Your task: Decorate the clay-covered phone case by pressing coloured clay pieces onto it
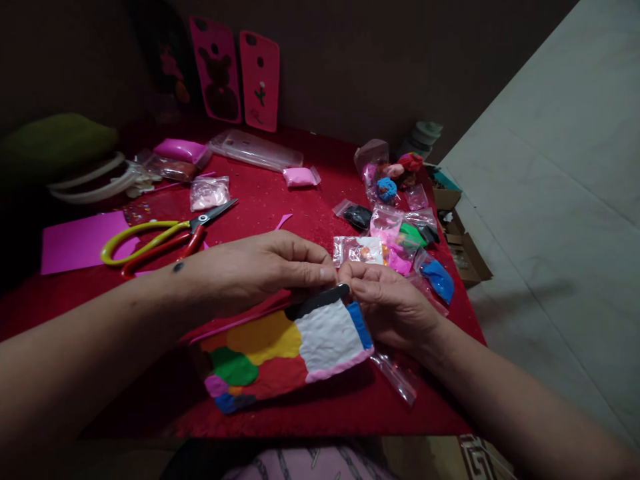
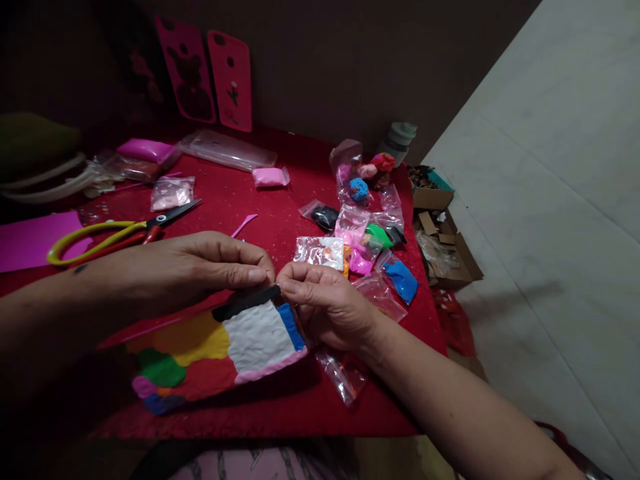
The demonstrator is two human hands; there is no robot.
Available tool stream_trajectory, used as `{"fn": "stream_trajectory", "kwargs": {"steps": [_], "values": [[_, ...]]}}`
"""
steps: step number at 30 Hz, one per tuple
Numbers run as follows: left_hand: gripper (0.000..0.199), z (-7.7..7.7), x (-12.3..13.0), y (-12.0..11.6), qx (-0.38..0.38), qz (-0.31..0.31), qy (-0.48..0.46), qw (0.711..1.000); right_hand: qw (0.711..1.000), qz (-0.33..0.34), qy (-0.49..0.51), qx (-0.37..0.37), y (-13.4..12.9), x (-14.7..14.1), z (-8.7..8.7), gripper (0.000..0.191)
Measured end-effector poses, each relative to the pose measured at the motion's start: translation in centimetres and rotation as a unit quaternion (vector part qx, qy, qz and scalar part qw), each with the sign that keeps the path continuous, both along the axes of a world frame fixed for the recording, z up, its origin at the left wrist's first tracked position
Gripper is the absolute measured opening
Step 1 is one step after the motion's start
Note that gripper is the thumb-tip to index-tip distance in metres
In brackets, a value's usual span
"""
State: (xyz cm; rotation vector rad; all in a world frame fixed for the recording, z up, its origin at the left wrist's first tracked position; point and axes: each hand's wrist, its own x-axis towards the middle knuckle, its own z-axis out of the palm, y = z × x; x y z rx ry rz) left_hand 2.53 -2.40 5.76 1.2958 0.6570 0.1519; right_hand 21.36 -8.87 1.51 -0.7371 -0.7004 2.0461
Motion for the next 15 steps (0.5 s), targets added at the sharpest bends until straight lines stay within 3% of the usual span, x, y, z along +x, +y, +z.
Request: {"fn": "stream_trajectory", "kwargs": {"steps": [6, 10, 15], "values": [[0.020, 0.30, 0.23, -0.12, -0.009, -0.004, -0.018, 1.000, 1.000, -0.006, 0.003, 0.001, 0.02, -0.05, -0.08, 0.015], [0.019, 0.68, 0.00, -0.12, 0.086, -0.027, 0.029, 0.996, 1.000, -0.005, 0.011, -0.002, -0.01, -0.03, -0.05, 0.013], [0.023, 0.84, 0.00, -0.25, 0.231, -0.044, 0.068, 0.970, 1.000, -0.005, 0.013, 0.007, -0.08, -0.04, -0.20, 0.011]]}}
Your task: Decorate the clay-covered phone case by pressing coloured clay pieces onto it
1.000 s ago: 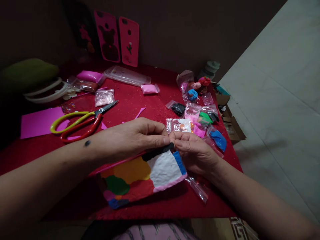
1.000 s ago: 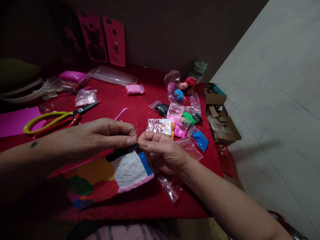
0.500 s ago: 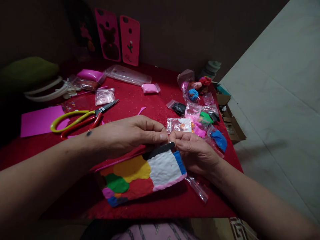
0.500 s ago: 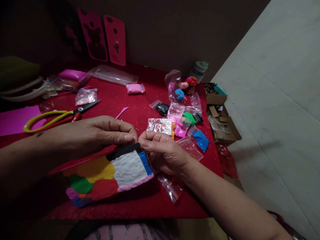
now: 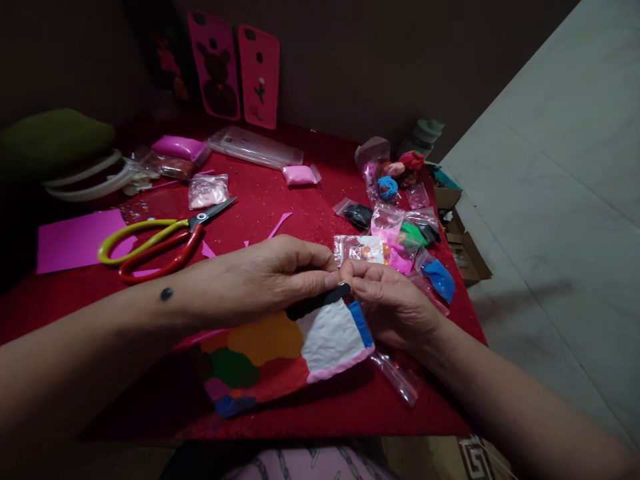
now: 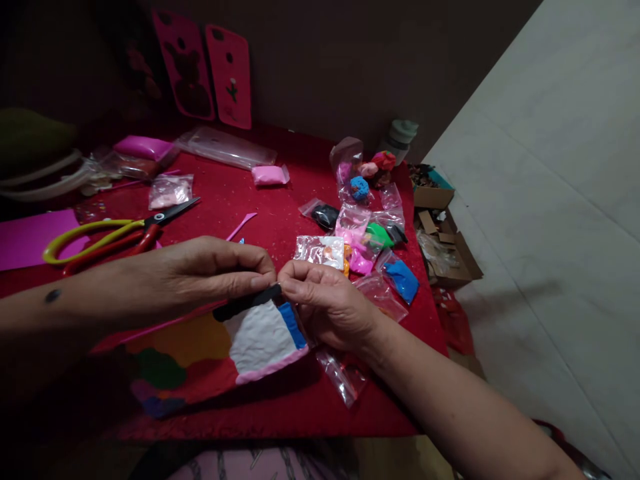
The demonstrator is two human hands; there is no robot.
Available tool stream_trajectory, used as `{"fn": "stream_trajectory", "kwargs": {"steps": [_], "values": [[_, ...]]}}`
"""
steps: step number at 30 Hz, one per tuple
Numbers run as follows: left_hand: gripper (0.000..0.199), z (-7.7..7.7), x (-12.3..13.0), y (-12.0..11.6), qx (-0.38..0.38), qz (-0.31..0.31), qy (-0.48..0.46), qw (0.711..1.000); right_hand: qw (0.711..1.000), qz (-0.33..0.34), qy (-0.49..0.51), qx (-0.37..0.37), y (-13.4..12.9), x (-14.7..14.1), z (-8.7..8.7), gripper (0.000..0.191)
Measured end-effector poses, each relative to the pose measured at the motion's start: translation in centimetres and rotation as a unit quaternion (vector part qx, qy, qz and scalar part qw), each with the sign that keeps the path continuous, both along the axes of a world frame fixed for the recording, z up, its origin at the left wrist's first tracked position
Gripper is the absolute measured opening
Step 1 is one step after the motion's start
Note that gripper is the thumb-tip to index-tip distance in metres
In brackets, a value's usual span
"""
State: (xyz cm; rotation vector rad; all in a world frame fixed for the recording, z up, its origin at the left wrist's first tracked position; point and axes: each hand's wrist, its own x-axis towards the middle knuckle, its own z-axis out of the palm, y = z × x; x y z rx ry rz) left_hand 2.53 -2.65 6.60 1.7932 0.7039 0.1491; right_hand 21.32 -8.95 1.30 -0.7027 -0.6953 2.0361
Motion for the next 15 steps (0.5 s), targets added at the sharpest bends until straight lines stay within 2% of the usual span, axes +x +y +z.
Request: {"fn": "stream_trajectory", "kwargs": {"steps": [4, 10, 15], "values": [[0.027, 0.09, 0.07, -0.13, 0.039, -0.001, -0.008, 0.999, 1.000, -0.005, -0.002, 0.004, 0.06, -0.05, -0.01, 0.011], [0.028, 0.11, -0.32, 0.20, -0.030, -0.013, -0.012, 0.999, 1.000, -0.005, -0.005, 0.006, 0.05, 0.03, 0.29, 0.014], [0.030, 0.08, -0.32, 0.17, -0.027, -0.018, -0.011, 0.999, 1.000, -0.002, -0.016, 0.010, 0.00, 0.11, 0.13, 0.015]]}}
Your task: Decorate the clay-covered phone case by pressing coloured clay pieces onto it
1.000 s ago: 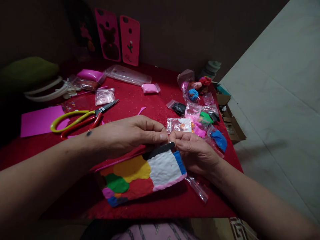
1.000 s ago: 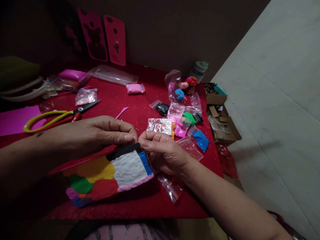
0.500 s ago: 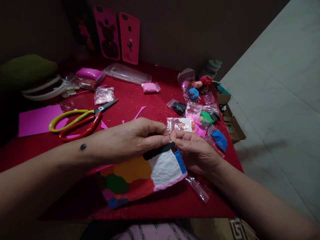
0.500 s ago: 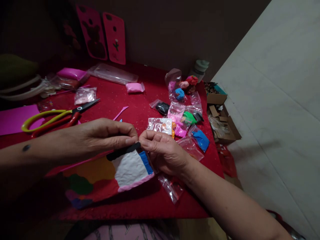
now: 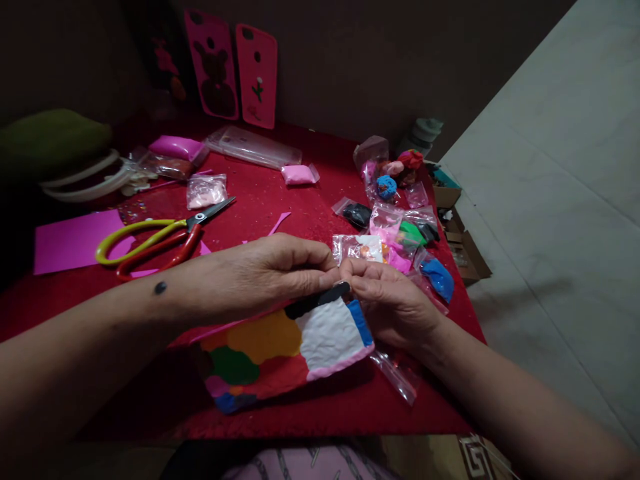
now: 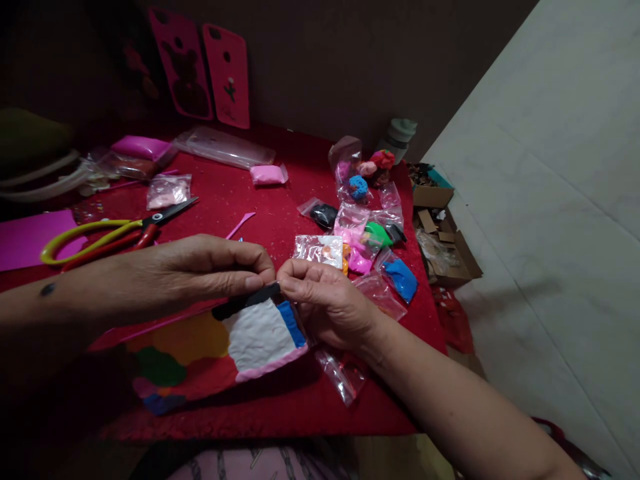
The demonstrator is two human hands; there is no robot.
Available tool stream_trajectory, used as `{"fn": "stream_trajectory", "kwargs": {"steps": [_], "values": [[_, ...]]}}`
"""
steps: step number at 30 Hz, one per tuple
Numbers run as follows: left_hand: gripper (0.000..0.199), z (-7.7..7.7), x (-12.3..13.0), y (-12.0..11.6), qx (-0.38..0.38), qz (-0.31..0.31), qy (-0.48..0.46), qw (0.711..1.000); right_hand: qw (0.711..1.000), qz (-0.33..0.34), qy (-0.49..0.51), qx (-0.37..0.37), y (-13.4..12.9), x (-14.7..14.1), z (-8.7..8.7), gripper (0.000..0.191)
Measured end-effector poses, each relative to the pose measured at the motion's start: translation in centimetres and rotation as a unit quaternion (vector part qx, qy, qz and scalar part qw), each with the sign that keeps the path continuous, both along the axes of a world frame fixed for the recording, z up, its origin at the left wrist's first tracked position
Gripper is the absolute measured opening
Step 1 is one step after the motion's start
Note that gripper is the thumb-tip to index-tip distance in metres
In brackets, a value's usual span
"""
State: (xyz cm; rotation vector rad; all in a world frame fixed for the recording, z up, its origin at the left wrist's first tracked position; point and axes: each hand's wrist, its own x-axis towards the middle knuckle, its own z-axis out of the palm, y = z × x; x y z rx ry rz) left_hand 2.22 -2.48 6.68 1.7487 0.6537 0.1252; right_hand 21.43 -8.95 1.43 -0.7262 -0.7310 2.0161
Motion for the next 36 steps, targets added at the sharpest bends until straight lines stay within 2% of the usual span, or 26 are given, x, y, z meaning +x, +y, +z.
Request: {"fn": "stream_trajectory", "kwargs": {"steps": [7, 16, 24, 30, 36], "values": [[0.026, 0.4, 0.0, -0.2, 0.072, -0.004, 0.016, 0.997, 1.000, 0.004, -0.005, 0.014, 0.0, 0.1, 0.0, 0.013], [0.024, 0.0, -0.3, 0.6, -0.045, -0.018, -0.023, 0.999, 1.000, 0.003, -0.006, -0.002, 0.0, 0.0, 0.1, 0.018], [0.028, -0.2, -0.1, 0.6, -0.027, -0.022, -0.005, 0.999, 1.000, 0.001, -0.016, 0.001, 0.0, -0.1, 0.0, 0.019], [0.033, -0.7, 0.0, 0.4, -0.059, 0.000, -0.001, 0.998, 1.000, 0.011, 0.001, -0.009, 0.0, 0.0, 0.0, 0.013], [0.034, -0.5, 0.2, 0.1, -0.074, 0.025, 0.010, 0.997, 1.000, 0.011, -0.001, -0.005, -0.2, -0.2, 0.1, 0.014]]}}
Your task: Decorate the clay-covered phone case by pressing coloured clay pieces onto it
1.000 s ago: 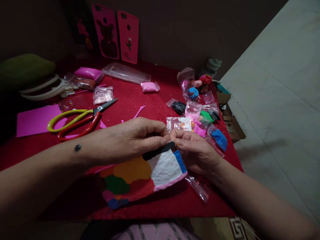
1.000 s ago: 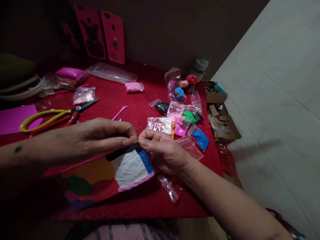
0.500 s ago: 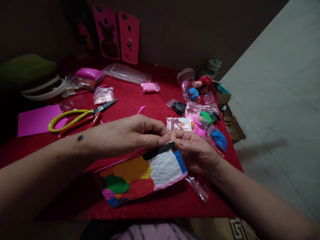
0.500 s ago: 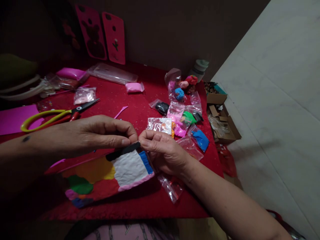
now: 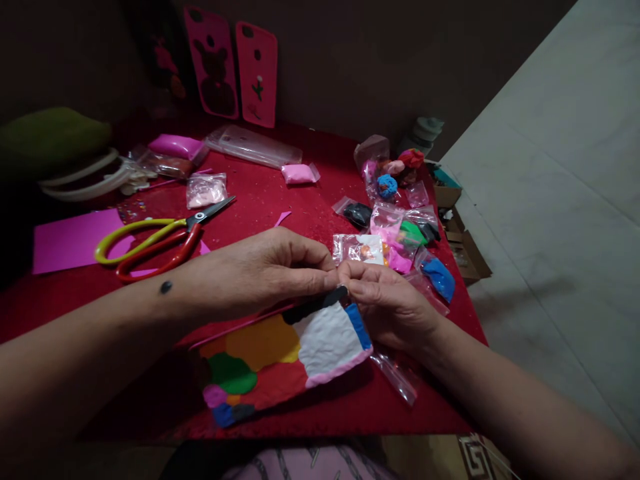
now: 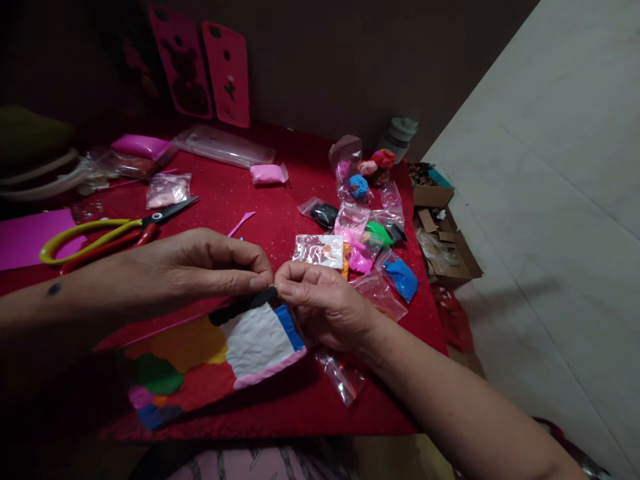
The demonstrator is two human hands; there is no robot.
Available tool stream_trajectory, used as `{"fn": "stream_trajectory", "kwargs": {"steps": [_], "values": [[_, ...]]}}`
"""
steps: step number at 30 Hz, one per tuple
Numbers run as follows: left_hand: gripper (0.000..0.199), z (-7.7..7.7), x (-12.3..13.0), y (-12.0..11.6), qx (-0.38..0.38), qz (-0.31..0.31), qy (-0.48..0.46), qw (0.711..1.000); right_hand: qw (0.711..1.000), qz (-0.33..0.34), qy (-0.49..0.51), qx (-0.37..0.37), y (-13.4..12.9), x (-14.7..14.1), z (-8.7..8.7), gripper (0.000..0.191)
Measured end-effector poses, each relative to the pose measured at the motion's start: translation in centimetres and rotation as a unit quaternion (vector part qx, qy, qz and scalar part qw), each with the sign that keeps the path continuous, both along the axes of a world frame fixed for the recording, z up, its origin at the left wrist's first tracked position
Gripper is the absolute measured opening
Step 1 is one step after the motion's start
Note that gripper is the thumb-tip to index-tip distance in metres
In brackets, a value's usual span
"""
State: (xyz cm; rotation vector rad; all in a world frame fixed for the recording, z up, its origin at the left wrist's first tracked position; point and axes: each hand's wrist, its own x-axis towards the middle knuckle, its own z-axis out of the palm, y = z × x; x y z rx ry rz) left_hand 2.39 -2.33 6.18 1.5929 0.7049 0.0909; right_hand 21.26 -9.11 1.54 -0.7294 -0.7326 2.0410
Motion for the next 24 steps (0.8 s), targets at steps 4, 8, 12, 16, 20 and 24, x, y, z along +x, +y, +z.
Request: {"fn": "stream_trajectory", "kwargs": {"steps": [4, 8, 12, 16, 20, 24], "values": [[0.033, 0.27, 0.05, -0.23, 0.015, 0.006, 0.007, 1.000, 1.000, 0.003, -0.006, 0.000, -0.02, -0.08, 0.08, 0.015], [0.030, 0.49, -0.02, -0.42, 0.038, 0.008, 0.009, 0.999, 1.000, 0.010, -0.014, 0.003, -0.03, -0.09, 0.04, 0.016], [0.029, 0.45, -0.02, -0.43, 0.031, 0.011, 0.012, 0.999, 1.000, 0.010, -0.019, 0.002, -0.09, -0.08, 0.04, 0.015], [0.027, 0.29, -0.03, -0.35, 0.011, 0.012, 0.006, 1.000, 1.000, 0.010, -0.018, 0.002, -0.11, -0.11, 0.08, 0.017], [0.029, 0.24, -0.03, -0.31, 0.013, 0.015, 0.006, 1.000, 1.000, 0.013, -0.014, 0.010, -0.08, -0.19, 0.12, 0.016], [0.031, 0.28, 0.06, -0.33, 0.012, 0.017, 0.011, 1.000, 1.000, 0.013, -0.016, 0.008, -0.04, -0.31, 0.15, 0.017]]}}
